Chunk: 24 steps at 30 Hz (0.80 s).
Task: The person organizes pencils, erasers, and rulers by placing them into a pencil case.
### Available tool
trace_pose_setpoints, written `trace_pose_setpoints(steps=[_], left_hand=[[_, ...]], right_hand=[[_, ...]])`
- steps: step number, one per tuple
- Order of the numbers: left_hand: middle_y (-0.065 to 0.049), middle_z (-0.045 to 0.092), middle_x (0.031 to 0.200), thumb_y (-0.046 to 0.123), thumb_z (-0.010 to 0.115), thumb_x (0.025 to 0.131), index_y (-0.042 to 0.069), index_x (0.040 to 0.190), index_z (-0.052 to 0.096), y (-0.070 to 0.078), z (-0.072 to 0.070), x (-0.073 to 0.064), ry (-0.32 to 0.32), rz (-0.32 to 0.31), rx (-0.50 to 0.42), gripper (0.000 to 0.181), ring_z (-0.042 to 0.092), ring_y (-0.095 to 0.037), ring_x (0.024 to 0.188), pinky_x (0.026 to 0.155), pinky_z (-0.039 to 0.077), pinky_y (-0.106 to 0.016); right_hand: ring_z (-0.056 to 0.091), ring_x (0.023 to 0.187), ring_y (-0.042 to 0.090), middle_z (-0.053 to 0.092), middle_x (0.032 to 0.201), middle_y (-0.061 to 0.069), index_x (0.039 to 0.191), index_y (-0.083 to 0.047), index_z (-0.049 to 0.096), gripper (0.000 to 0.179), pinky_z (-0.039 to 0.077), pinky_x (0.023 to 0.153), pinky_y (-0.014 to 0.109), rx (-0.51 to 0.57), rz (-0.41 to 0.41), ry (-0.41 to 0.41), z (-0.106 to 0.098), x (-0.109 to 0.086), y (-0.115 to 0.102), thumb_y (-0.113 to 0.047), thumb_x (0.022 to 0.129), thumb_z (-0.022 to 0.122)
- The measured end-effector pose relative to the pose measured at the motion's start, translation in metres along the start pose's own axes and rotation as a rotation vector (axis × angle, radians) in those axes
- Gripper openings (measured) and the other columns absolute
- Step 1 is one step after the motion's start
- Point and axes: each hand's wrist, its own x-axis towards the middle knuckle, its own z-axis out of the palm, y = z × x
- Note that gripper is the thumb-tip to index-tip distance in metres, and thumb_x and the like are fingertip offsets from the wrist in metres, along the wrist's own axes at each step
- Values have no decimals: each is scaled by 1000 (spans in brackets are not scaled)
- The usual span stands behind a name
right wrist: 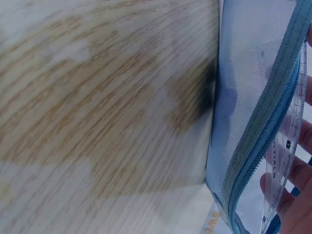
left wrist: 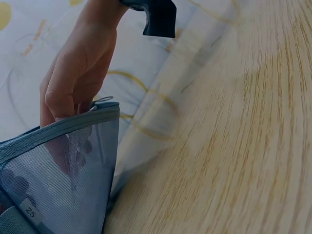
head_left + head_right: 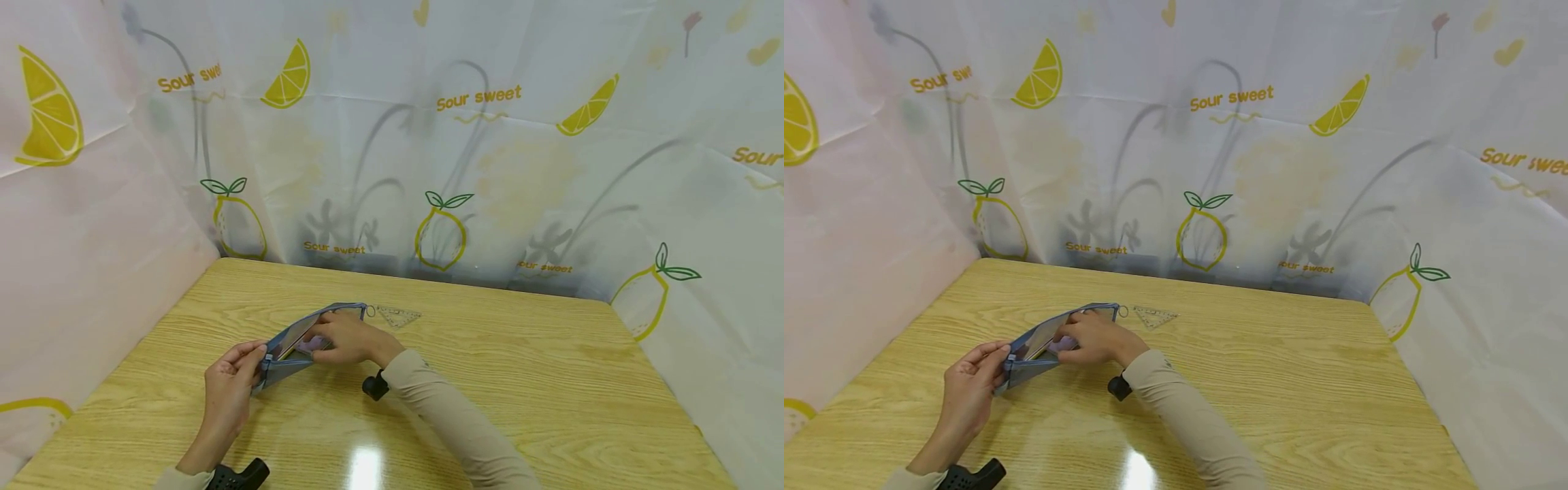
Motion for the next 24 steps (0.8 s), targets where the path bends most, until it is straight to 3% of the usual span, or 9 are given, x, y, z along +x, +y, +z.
trace_pose_setpoints(steps=[14,24], left_hand=[[-1,68,72,5,62,95,-10,97,66,1,1,0,23,-2,-14,16,59,-5,62,51,48,-18],[0,68,71,5,63,95,-6,95,69,2,0,0,34,-17,-7,12,53,-4,58,49,45,-17]], right_hand=[[52,107,11,58,121,-1,126,-18,65,40,39,95,28,19,-14,-23,0,-1,0,-30,94,44],[54,105,12,60,120,5,125,-14,65,37,41,94,27,32,-25,0,3,0,0,-19,96,44]])
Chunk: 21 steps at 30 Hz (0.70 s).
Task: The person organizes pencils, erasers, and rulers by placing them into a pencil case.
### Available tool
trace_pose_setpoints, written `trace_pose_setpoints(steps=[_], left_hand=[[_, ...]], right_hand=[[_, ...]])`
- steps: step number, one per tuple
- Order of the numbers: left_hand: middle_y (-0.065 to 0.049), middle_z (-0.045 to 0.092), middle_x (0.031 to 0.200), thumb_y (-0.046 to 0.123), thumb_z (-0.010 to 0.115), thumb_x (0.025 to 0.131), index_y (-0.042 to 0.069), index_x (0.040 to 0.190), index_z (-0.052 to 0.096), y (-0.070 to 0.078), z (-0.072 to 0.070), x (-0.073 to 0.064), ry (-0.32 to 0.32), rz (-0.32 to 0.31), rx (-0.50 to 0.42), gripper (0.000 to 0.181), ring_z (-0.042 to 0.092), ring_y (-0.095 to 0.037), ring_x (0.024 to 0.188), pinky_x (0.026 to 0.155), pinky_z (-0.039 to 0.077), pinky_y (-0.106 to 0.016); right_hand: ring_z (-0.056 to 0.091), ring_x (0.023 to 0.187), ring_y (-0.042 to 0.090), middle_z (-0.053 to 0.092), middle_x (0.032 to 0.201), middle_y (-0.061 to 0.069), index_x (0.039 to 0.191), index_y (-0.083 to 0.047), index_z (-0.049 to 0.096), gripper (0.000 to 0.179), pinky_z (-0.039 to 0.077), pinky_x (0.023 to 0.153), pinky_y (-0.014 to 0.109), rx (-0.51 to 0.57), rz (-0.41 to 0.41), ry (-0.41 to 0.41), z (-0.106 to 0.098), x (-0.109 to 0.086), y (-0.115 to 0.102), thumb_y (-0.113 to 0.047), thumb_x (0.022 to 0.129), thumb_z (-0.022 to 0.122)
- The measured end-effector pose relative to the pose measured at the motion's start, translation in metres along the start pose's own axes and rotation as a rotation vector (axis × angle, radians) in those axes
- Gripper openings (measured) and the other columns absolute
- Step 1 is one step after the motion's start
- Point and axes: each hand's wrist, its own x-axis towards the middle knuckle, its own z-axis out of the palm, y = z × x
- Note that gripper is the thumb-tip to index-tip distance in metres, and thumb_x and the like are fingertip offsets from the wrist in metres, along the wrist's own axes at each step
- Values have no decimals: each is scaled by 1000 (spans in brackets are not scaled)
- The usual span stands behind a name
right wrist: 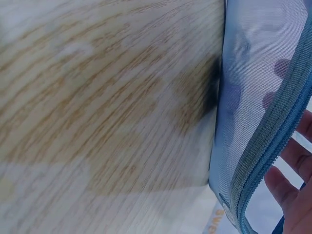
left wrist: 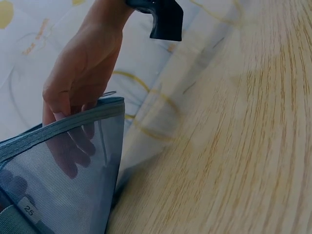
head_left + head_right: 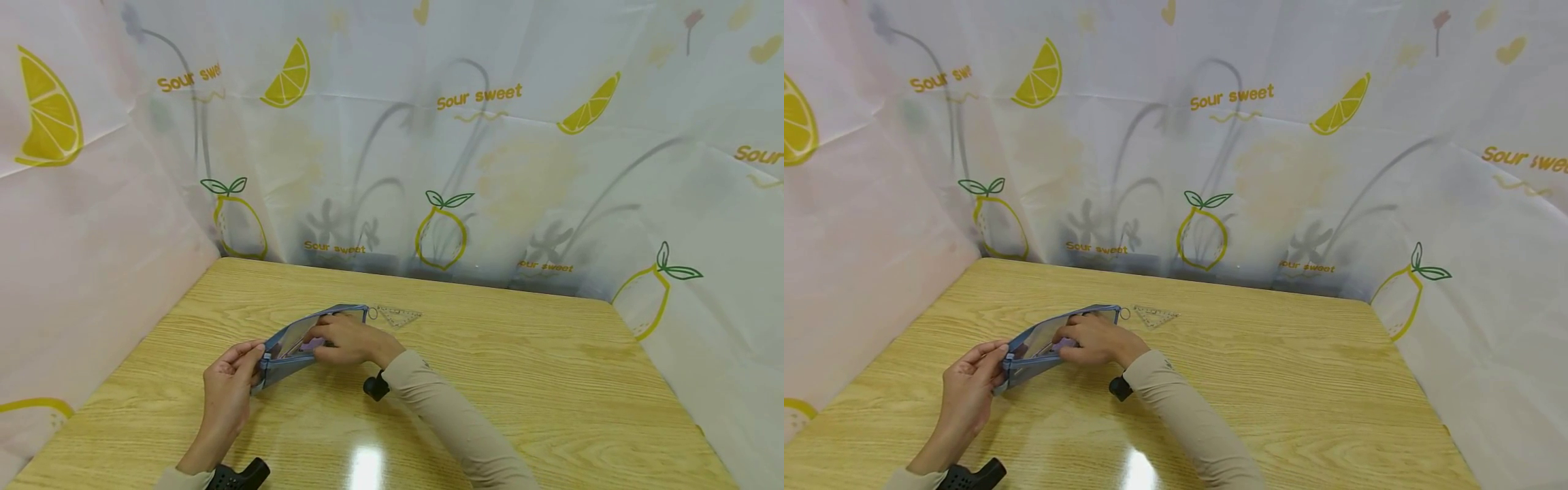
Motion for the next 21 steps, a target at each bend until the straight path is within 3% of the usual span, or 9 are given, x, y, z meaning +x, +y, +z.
trace_pose_setpoints(steps=[5,16,21], left_hand=[[0,69,71,5,63,95,-4,93,69,0,-1,0,-3,-4,-3,12,56,-4,58,49,47,-17],[-3,68,73,5,63,95,-4,93,69,-1,-1,1,-14,4,-42,12,59,-5,60,48,46,-17],[0,68,72,6,63,95,-2,93,69,0,-1,1,10,-17,-25,11,57,-5,59,48,46,-17]], right_hand=[[54,106,12,60,119,2,125,-15,66,35,40,96,28,-15,11,9,0,0,-1,-21,97,45],[55,104,13,61,117,5,127,-10,62,32,42,91,24,-56,-40,76,-1,-6,0,-21,100,50],[56,101,14,62,117,7,129,-8,60,32,44,90,26,-78,-75,118,-3,-9,-2,-20,100,53]])
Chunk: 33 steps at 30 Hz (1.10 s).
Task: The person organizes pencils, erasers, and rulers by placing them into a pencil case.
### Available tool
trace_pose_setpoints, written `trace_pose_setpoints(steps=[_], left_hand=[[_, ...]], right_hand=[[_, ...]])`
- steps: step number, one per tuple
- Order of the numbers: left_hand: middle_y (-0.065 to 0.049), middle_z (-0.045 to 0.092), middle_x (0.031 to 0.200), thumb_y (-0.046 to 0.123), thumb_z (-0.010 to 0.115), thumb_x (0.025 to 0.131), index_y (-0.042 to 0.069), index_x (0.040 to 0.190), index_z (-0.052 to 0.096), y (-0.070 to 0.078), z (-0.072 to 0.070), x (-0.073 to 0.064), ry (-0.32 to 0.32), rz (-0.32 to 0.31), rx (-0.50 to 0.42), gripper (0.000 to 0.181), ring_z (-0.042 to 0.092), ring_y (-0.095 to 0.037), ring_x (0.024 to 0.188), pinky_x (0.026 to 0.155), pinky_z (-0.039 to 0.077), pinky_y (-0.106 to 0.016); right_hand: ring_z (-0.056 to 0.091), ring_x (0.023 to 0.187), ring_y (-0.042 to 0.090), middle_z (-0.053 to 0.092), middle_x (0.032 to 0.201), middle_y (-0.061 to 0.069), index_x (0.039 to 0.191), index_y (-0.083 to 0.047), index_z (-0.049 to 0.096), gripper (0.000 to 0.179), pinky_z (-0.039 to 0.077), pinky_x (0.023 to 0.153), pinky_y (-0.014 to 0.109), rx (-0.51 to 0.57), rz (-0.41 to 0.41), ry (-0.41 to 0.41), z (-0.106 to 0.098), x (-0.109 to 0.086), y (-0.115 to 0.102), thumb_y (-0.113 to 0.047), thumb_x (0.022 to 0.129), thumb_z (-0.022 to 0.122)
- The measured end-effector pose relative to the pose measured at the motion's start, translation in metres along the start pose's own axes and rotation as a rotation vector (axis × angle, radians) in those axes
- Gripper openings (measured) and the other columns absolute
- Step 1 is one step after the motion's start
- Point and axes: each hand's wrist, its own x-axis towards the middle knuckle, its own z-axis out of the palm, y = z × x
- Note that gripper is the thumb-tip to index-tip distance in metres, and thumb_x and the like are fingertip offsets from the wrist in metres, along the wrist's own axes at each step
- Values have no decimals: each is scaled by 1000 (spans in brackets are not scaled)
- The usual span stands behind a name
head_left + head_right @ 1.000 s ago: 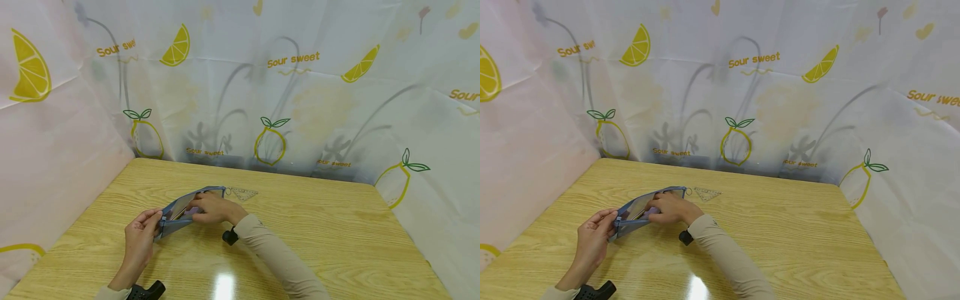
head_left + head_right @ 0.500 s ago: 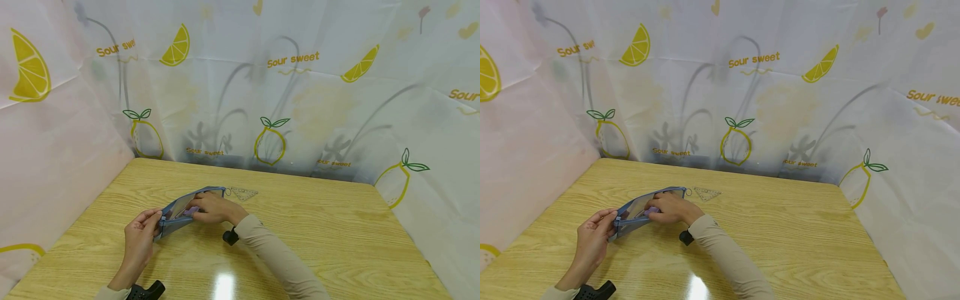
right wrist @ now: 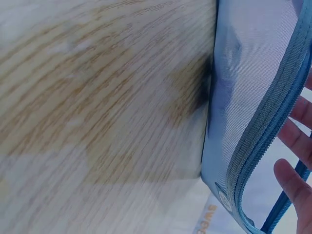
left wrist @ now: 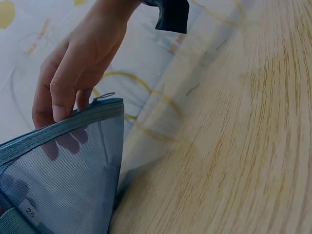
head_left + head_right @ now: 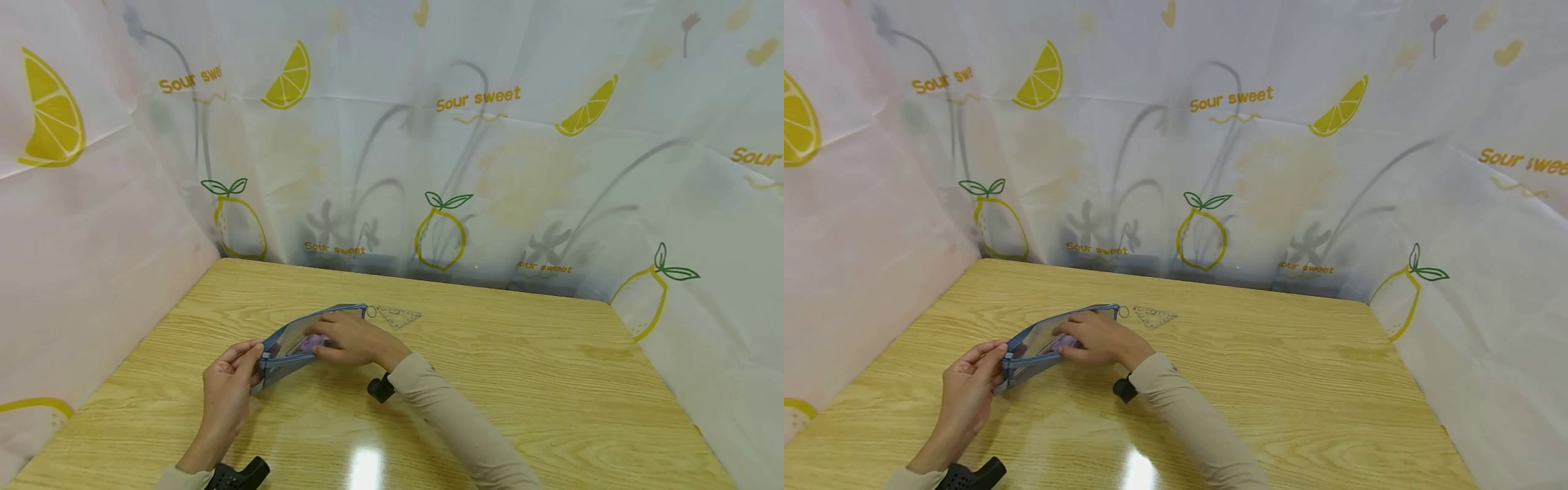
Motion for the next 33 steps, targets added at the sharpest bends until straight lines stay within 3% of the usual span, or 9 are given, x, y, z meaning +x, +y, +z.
trace_pose_setpoints(steps=[22,33], left_hand=[[1,69,72,4,62,95,3,89,71,2,2,-1,34,-29,-21,11,56,-4,59,48,45,-17],[-1,70,75,5,63,95,2,90,71,3,1,0,28,-50,-34,9,61,-5,61,50,47,-17]], right_hand=[[57,104,14,61,118,0,125,-11,62,39,46,87,27,-147,36,133,-13,-16,-4,-32,93,66],[58,98,13,63,111,2,120,-12,63,34,47,85,28,-140,7,181,-17,-27,-4,-27,90,70]])
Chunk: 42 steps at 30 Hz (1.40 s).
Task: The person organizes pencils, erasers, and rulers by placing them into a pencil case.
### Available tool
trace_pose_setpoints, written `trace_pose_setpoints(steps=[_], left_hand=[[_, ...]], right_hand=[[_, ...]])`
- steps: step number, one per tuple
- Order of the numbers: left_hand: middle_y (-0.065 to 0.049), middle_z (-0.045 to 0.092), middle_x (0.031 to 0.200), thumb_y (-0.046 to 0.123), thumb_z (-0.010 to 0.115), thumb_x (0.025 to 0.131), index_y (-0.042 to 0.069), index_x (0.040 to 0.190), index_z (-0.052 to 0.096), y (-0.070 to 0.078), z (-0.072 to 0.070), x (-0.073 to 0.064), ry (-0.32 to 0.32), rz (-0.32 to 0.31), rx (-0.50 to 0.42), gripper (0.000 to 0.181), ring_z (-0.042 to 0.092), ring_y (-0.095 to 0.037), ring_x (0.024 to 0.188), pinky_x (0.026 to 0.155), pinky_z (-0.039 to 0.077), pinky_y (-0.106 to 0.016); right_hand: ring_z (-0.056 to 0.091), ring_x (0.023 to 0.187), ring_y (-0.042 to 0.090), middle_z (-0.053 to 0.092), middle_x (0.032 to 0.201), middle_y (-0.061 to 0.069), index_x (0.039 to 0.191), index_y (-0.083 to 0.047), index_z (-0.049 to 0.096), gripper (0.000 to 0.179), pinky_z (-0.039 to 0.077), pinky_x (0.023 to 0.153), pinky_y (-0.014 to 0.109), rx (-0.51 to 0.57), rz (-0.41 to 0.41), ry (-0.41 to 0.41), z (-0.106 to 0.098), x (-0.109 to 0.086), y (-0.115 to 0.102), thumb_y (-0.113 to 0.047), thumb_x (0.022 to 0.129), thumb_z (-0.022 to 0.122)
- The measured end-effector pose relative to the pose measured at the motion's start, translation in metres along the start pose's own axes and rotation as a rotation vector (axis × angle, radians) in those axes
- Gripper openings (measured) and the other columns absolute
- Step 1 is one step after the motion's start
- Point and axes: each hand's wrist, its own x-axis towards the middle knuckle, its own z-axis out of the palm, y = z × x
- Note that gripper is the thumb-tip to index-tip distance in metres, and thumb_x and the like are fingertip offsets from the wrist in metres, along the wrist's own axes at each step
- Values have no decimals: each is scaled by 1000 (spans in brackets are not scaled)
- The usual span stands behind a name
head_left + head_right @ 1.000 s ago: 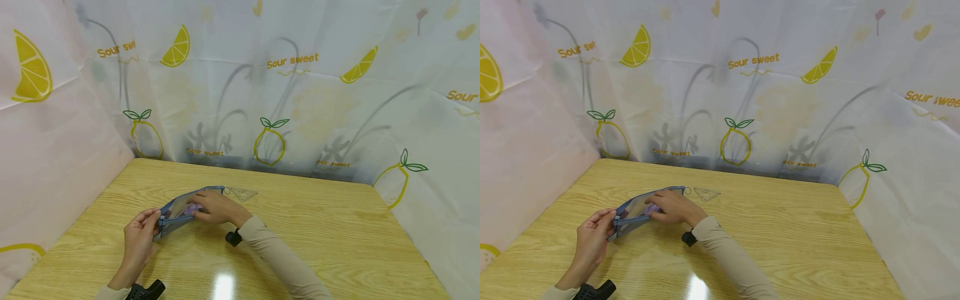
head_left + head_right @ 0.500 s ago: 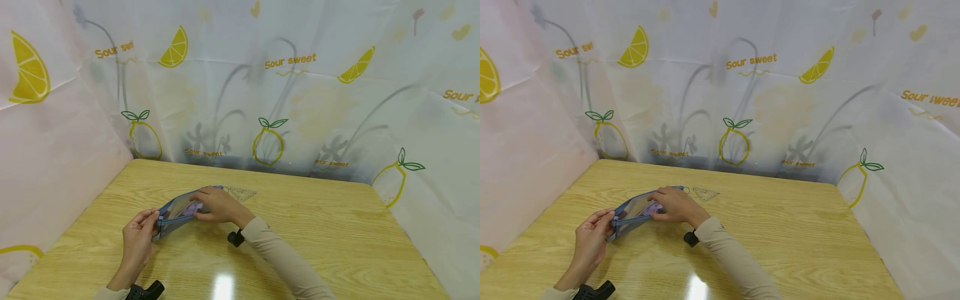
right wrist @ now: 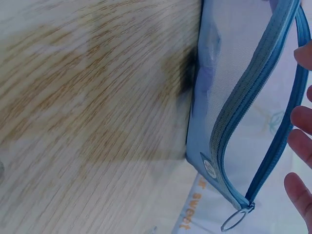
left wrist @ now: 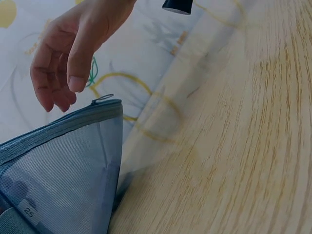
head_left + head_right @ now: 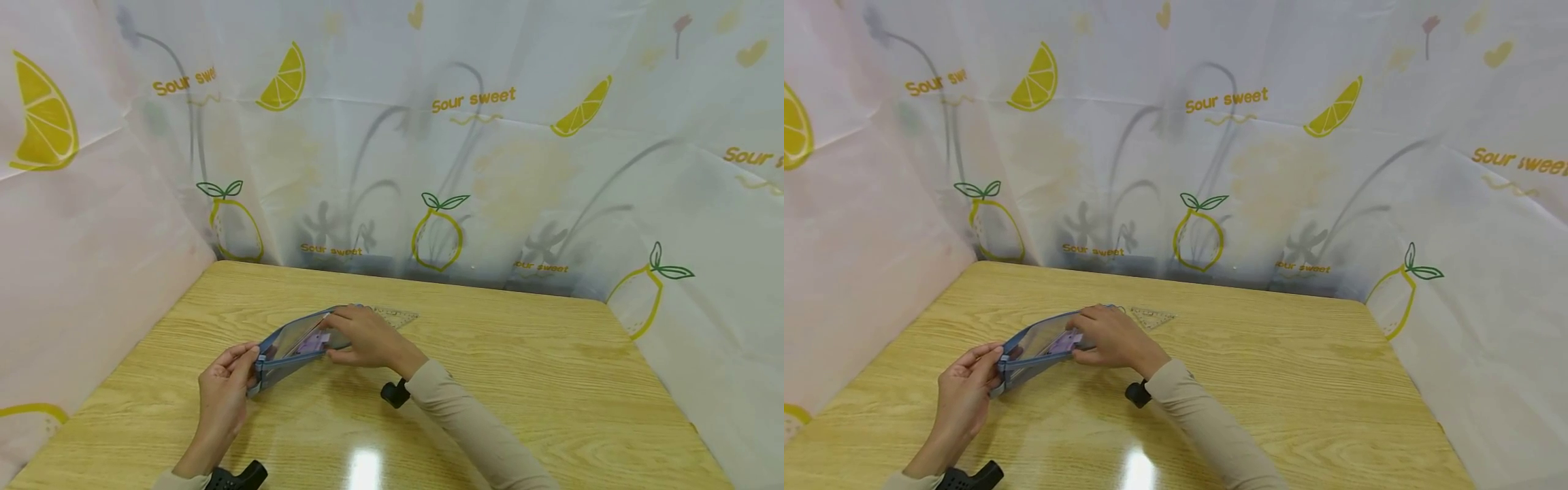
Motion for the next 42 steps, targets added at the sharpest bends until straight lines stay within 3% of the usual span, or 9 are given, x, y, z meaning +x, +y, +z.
trace_pose_setpoints(steps=[11,19,42], left_hand=[[0,68,72,6,63,95,2,90,71,-2,-1,-3,-8,2,-22,10,56,-5,57,47,44,-17],[-1,69,73,5,63,95,2,89,71,-2,-1,-2,-8,0,-21,11,58,-5,58,47,45,-17],[0,71,76,7,65,94,4,90,72,0,1,0,-3,-13,3,9,64,-5,62,50,48,-17]], right_hand=[[58,102,14,63,112,-2,120,-13,63,32,47,83,31,-32,-13,27,-9,-9,-3,-21,90,69],[58,96,15,63,109,-1,117,-14,64,31,47,77,33,-46,6,50,-16,-14,-2,-21,88,71],[58,100,18,63,109,-1,114,-14,65,30,47,86,42,-59,106,95,-39,-34,7,-22,87,73]])
